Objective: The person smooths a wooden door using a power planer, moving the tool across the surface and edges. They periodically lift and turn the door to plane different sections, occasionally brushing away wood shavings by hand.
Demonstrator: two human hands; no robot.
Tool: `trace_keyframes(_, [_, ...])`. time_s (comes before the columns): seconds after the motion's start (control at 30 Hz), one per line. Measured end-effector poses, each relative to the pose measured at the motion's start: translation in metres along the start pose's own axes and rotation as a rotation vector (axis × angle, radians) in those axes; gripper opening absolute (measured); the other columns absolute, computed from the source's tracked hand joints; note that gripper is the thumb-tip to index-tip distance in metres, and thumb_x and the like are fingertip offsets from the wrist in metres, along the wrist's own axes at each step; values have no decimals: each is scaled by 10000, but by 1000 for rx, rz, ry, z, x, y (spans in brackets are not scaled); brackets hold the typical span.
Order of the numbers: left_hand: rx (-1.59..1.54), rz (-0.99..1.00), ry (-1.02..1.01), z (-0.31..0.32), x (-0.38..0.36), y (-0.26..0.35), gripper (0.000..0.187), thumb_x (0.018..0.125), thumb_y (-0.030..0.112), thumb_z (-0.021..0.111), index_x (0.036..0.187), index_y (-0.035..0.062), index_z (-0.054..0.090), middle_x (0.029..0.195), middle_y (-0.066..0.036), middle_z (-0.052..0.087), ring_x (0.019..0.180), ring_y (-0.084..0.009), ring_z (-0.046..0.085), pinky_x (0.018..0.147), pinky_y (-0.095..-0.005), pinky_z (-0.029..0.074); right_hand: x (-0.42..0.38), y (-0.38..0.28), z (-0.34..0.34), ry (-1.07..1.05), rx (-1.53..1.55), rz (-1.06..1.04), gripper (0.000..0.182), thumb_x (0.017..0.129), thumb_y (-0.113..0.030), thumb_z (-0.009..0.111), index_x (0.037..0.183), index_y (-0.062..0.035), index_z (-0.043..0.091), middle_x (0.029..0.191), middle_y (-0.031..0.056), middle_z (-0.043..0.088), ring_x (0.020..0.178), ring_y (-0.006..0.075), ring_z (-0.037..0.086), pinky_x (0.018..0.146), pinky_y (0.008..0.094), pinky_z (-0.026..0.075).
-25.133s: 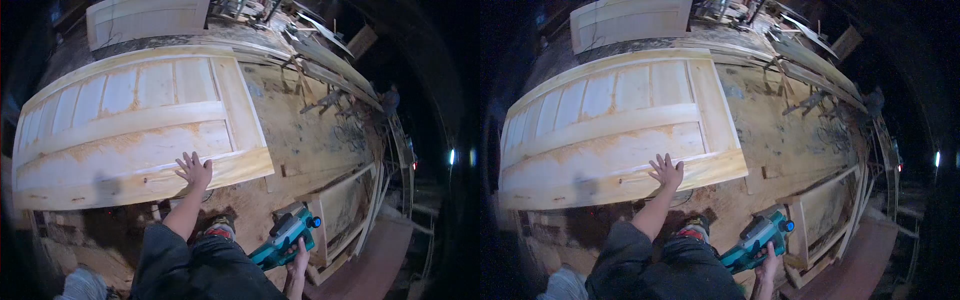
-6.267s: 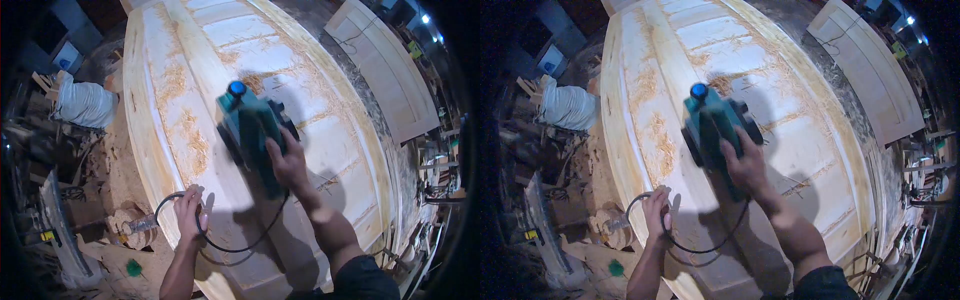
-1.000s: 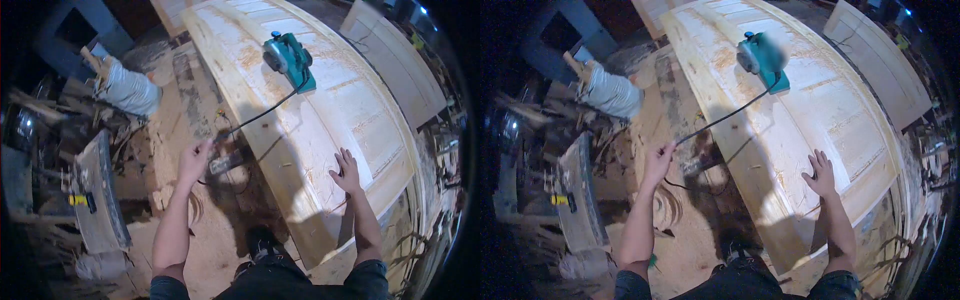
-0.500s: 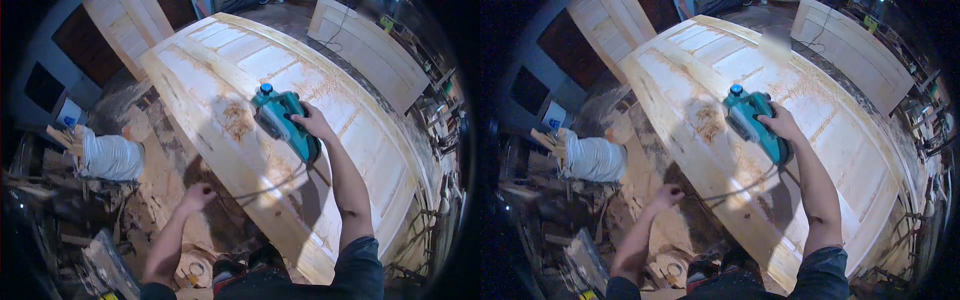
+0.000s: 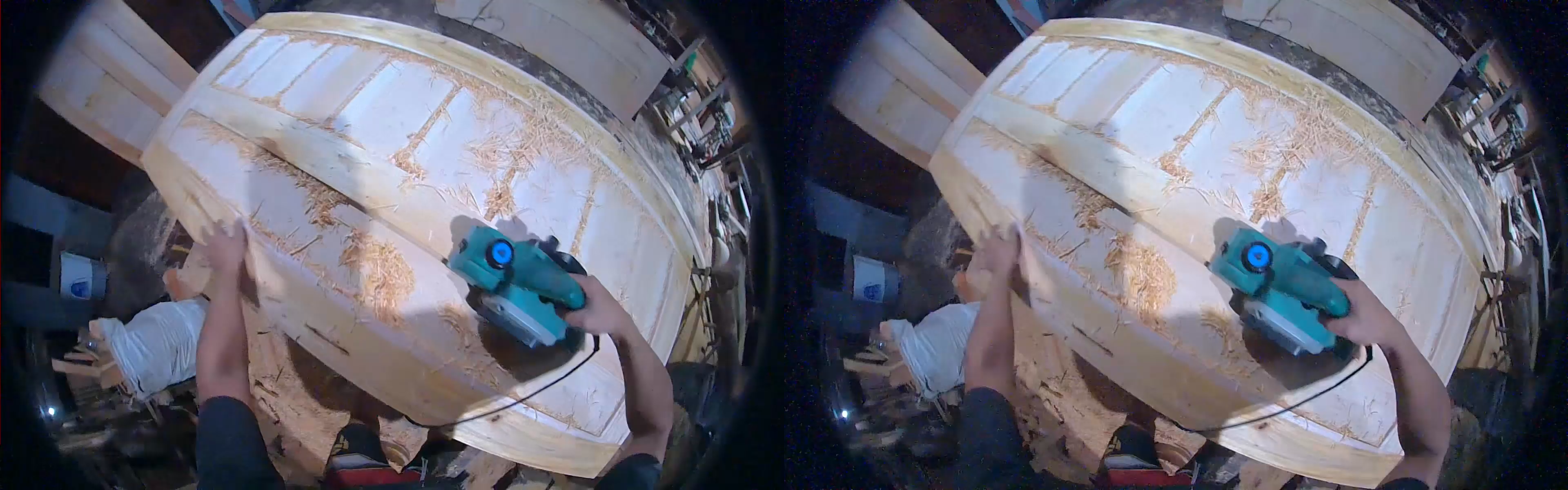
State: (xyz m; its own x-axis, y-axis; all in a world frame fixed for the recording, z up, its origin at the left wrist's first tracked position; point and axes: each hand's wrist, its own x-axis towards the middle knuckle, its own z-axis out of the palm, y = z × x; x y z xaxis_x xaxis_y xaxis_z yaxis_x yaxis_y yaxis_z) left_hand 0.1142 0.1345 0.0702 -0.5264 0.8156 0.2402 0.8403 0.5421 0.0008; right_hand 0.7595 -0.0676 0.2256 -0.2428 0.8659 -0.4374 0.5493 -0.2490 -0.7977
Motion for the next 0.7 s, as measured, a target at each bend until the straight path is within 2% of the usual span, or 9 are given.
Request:
trace_keyframes(0.1, [-305, -457, -139, 52, 61, -11, 919, 819, 779, 549, 1514, 187, 445, 1578, -255, 311, 1387, -520, 359, 1062, -762, 233, 12, -3, 1, -21, -12, 61, 420, 700, -25, 715, 1115, -11, 654, 916, 118, 695, 836, 193, 631, 805, 345, 516])
trace_keyframes(0.13, [-288, -484, -154, 55, 60, -6, 925, 821, 781, 549, 1527, 197, 424, 1590, -255, 288, 1399, -523, 336, 1078, -741, 235, 19, -4, 1, -39, 2, 92, 407, 697, -29, 720, 1099, -11, 654, 887, 130, 691, 807, 202, 633, 783, 351, 518])
trace_keyframes(0.23, [-254, -518, -155, 48, 59, 11, 944, 823, 784, 556, 1557, 219, 375, 1618, -256, 233, 1426, -529, 281, 1121, -683, 235, 59, -31, 15, -27, -110, 57, 374, 689, -46, 737, 1050, -12, 647, 809, 156, 653, 736, 221, 622, 728, 367, 512])
trace_keyframes(0.27, [-264, -518, -131, 54, 60, 8, 950, 821, 785, 562, 1560, 221, 368, 1621, -259, 225, 1430, -528, 272, 1132, -666, 231, 77, -45, 23, -22, -65, 33, 333, 692, -79, 751, 998, -16, 635, 811, 191, 641, 737, 291, 648, 712, 389, 514])
trace_keyframes(0.37, [-203, -510, -119, 55, 63, 1, 964, 820, 784, 577, 1562, 207, 364, 1626, -254, 217, 1444, -511, 256, 1151, -629, 226, 134, -73, 37, -103, -105, -64, 342, 709, -114, 758, 1009, -19, 625, 835, 204, 659, 771, 361, 665, 712, 410, 522])
trace_keyframes(0.4, [-181, -504, -119, 55, 61, 1, 964, 823, 783, 577, 1562, 201, 364, 1627, -251, 215, 1449, -505, 251, 1154, -625, 223, 154, -80, 46, -74, -197, -105, 362, 722, -136, 759, 1038, -27, 619, 850, 221, 668, 806, 414, 663, 720, 428, 527])
trace_keyframes(0.53, [-173, -462, -67, 65, 56, -5, 942, 852, 775, 558, 1563, 191, 358, 1634, -240, 205, 1470, -490, 211, 1162, -622, 207, 234, -145, 73, -96, -146, -123, 402, 738, -142, 750, 1095, -9, 620, 878, 251, 673, 850, 422, 679, 759, 433, 526])
trace_keyframes(0.63, [-155, -493, -133, 44, 56, 7, 927, 861, 750, 577, 1566, 193, 351, 1635, -235, 204, 1470, -483, 216, 1157, -625, 214, 304, -196, 94, -119, -148, -185, 418, 743, -138, 738, 1111, 21, 618, 897, 274, 672, 872, 430, 682, 786, 448, 530])
trace_keyframes(0.7, [-145, -487, -146, 39, 57, 11, 901, 871, 718, 595, 1563, 195, 354, 1641, -215, 207, 1458, -478, 245, 1154, -617, 227, 353, -219, 117, -42, -128, -353, 415, 750, -156, 723, 1101, 42, 621, 922, 294, 673, 893, 435, 683, 825, 466, 533])
